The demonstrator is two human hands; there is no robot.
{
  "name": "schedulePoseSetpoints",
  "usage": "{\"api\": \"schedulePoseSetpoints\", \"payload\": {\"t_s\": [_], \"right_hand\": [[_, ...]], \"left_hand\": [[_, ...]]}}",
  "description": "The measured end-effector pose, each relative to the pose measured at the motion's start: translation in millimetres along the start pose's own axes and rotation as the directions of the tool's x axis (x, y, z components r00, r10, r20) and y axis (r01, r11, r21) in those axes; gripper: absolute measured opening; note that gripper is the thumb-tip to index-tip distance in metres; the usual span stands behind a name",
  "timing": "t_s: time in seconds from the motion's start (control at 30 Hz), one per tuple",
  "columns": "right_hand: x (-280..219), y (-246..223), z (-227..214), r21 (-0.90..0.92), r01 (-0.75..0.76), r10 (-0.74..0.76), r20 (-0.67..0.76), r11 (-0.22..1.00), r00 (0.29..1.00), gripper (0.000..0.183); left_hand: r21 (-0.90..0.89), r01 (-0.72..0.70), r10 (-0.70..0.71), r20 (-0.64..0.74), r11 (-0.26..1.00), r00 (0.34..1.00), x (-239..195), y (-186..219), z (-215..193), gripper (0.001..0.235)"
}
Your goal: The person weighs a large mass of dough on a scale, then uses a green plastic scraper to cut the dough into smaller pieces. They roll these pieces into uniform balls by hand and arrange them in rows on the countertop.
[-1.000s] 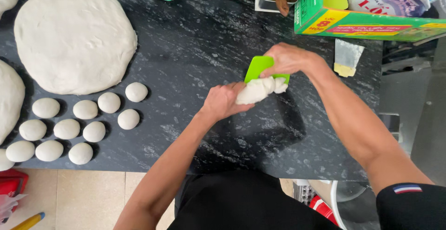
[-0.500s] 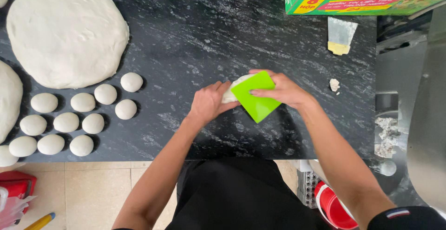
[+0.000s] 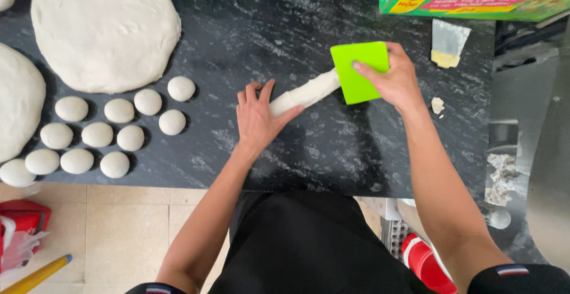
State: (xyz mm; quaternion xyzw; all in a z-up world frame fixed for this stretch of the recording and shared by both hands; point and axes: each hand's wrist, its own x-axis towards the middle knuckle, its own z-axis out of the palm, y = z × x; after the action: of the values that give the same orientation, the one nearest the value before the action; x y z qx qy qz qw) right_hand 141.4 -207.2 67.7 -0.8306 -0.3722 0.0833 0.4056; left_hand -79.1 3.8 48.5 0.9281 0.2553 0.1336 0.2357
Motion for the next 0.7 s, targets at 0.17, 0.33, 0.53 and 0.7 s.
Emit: {"api": "schedulePoseSetpoints", "payload": {"t_s": [0.17, 0.33, 0.53, 0.7], "right_hand": [[-23.3, -73.3, 43.9, -0.026, -0.084, 0.086, 0.08, 0.996, 0.993, 0.031], [-24.6, -110.3, 73.6, -0.107, -0.142, 0.149, 0.055, 0.984, 0.987, 0.022], [-22.0, -103.5, 99.5, -0.318, -0.188, 0.23, 0.1, 0.929, 0.968, 0.022], [-7.0, -105.5, 128.5, -0.131, -0.233, 0.25, 0.13, 0.964, 0.959, 0.023]], "left_hand": [[-0.526, 0.099, -0.129, -0.02, 0.845, 0.991, -18.7, -35.0, -0.8, 0.037], [-0.474, -0.101, 0.045, -0.129, 0.875, 0.991, -33.5, -14.2, 18.8, 0.032], [-0.427, -0.155, 0.073, -0.201, 0.891, 0.977, -30.7, -2.6, 46.3, 0.039], [-0.415, -0.098, 0.016, -0.197, 0.904, 0.98, -28.7, -15.6, 33.8, 0.033]]}}
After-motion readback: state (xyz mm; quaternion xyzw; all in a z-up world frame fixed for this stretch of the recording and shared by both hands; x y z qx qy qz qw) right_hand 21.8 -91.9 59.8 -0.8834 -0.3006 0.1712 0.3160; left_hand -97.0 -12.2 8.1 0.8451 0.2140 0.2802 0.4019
